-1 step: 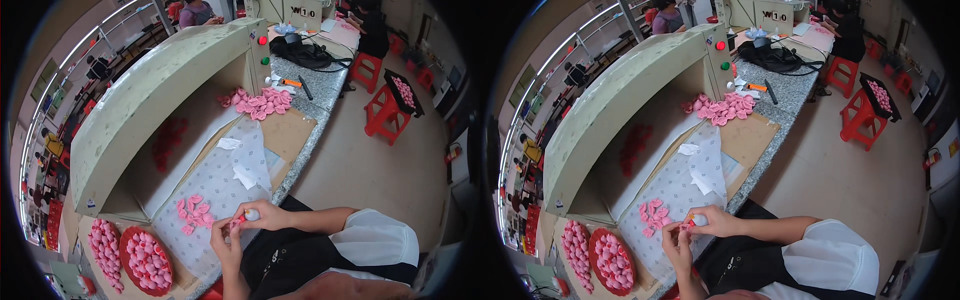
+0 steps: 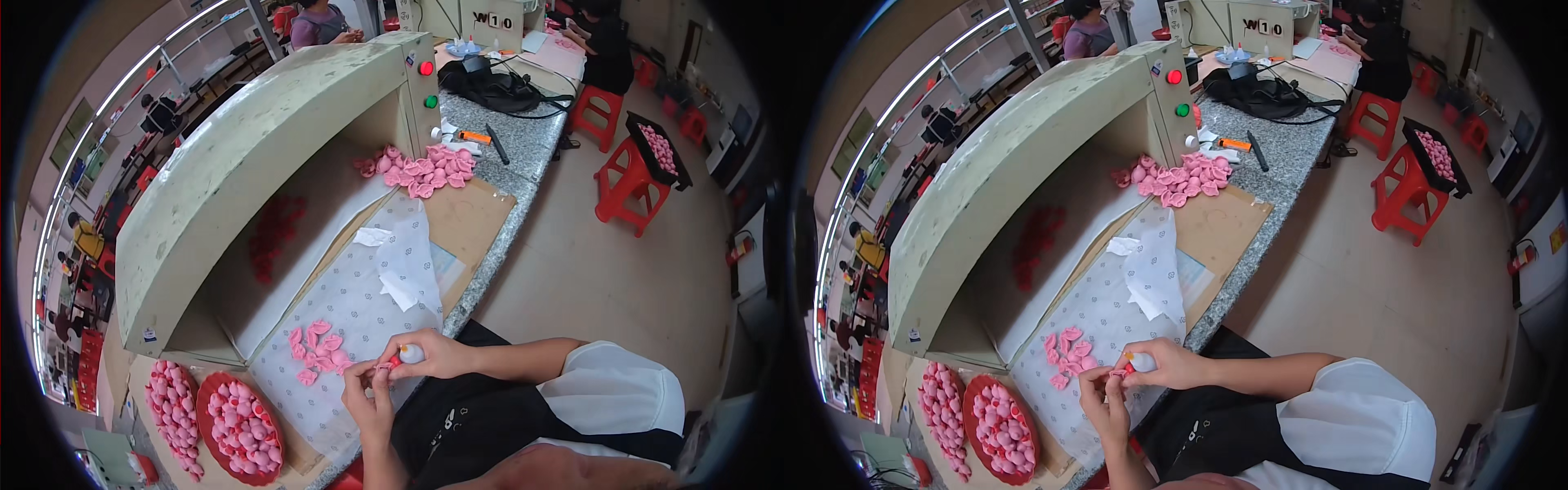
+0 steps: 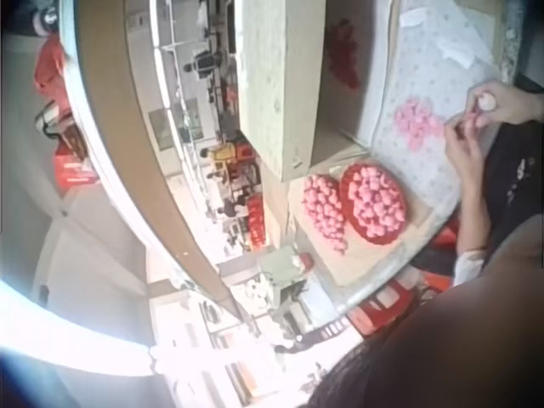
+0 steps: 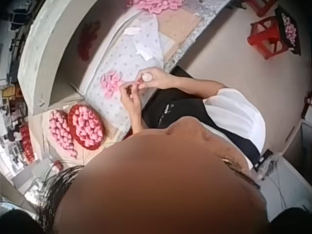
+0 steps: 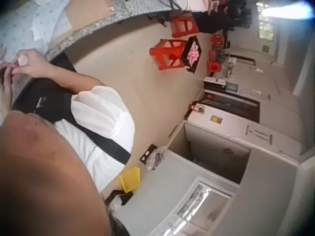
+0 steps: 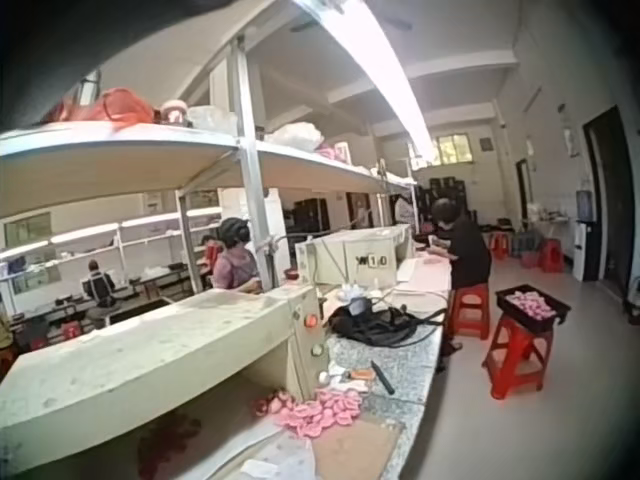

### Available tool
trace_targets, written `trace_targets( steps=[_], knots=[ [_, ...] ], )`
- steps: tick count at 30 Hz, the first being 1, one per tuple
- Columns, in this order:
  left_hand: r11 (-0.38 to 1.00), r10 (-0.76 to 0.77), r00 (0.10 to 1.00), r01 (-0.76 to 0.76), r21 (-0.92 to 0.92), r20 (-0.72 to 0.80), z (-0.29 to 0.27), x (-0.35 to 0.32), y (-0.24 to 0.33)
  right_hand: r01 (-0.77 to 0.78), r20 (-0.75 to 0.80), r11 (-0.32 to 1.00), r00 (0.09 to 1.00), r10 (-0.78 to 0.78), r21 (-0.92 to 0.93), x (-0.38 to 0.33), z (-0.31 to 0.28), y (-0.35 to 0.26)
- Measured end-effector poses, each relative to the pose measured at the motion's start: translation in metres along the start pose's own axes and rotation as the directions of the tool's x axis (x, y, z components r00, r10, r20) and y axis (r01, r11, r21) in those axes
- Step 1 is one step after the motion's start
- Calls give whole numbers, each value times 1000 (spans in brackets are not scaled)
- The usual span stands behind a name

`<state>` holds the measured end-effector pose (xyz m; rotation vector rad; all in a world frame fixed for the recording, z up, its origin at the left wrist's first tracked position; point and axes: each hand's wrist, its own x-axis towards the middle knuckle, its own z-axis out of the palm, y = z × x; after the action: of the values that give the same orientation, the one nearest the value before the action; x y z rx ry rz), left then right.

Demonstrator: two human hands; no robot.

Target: Applying glue to small pink plastic toy components and joining them together.

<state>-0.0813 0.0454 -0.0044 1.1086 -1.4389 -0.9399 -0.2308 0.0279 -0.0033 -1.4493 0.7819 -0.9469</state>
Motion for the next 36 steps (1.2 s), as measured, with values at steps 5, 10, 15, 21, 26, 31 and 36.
trace_targets(
  steps=[5,10,15,21,26,31,36],
  knots=[
    [957,203,979,-206,206,36,-5,-2,-7,82,-50,996,995,-81,19,-2,8,0],
    [994,-66,997,70,-80,45,-13,-3,-13,53,-61,993,997,-46,106,1,19,11],
    [916,-42,997,11,-401,-67,-10,-4,-6,-199,31,852,977,210,485,14,13,6],
    [907,178,984,-155,-392,22,-5,-19,-36,-314,181,668,948,263,674,6,9,4],
    [871,229,964,-265,-415,-136,-1,-28,-53,-304,144,631,945,293,713,0,19,-2],
    [879,282,942,-329,-346,-181,-3,-31,-46,-324,216,574,944,249,752,-4,26,-1],
    [871,209,966,-255,-420,-154,1,-30,-33,-313,180,626,946,268,714,-11,26,-2]
  ],
)
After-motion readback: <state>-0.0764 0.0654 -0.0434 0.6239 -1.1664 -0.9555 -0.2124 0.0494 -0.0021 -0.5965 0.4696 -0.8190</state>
